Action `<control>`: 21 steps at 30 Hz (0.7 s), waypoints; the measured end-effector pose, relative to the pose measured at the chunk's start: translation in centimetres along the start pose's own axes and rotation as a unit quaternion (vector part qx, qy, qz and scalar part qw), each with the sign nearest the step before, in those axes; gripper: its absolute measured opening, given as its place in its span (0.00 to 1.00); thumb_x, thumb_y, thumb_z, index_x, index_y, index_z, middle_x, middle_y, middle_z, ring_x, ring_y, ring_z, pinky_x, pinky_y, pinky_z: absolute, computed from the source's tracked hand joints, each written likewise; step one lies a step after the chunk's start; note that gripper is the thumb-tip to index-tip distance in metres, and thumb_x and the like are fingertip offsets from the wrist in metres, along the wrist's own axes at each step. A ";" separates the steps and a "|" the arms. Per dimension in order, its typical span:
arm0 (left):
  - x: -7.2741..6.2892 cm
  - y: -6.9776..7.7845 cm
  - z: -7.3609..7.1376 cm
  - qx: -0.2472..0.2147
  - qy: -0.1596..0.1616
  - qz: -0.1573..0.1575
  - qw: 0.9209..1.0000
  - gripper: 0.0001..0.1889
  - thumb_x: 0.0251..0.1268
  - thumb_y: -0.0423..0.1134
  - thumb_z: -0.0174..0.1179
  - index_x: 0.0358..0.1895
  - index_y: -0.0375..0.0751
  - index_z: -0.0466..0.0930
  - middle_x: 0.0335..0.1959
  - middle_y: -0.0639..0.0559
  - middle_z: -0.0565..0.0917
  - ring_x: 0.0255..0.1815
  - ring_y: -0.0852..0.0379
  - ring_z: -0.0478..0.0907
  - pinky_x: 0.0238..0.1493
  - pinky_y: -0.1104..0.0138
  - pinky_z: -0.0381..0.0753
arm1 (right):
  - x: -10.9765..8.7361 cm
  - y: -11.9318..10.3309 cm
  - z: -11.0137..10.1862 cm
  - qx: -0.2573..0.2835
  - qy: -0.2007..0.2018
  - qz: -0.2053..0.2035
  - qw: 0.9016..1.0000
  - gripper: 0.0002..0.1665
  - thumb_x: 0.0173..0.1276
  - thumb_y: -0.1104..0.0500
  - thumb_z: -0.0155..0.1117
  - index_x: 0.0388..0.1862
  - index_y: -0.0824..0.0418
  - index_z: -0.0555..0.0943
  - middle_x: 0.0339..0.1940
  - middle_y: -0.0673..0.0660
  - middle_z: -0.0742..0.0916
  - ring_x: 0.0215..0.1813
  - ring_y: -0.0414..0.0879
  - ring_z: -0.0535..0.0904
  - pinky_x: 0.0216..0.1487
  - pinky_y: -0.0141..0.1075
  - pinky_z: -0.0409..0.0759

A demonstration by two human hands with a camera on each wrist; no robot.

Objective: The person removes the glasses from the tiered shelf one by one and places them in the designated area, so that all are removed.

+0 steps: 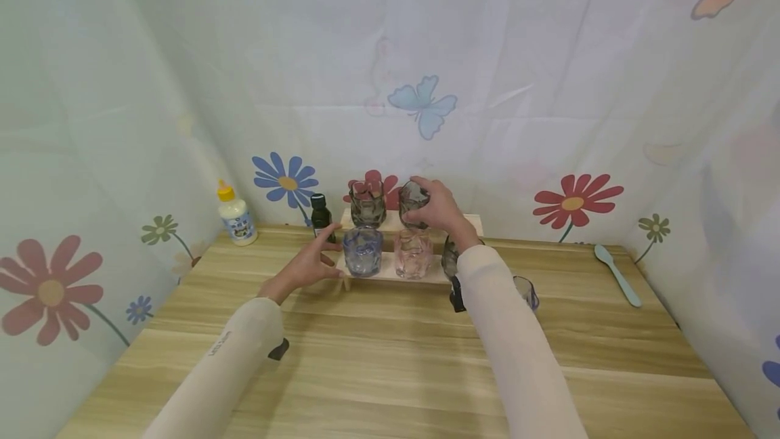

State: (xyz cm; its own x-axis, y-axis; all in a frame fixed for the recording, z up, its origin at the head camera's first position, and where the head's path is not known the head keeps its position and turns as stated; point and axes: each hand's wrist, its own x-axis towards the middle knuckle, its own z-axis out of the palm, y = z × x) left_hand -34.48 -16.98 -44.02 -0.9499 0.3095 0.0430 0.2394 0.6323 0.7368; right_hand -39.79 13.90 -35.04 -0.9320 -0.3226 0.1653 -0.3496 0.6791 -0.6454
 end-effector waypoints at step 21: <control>0.1 -0.1 0.1 -0.001 0.003 -0.002 1.000 0.54 0.54 0.32 0.75 0.79 0.57 0.48 0.65 0.34 0.77 0.45 0.44 0.85 0.48 0.54 0.83 | -4.0 0.8 -5.7 -0.030 0.028 -0.021 0.999 0.51 0.62 0.51 0.74 0.80 0.54 0.59 0.72 0.69 0.68 0.68 0.66 0.68 0.63 0.63 0.70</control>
State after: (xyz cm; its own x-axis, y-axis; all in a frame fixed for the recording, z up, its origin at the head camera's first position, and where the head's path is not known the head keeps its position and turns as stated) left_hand -34.52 -16.92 -44.16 -0.9520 0.3028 0.0447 0.2355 0.6313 0.7390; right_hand -36.91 19.44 -31.97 -0.9199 -0.3150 0.2338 -0.3916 0.7041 -0.5923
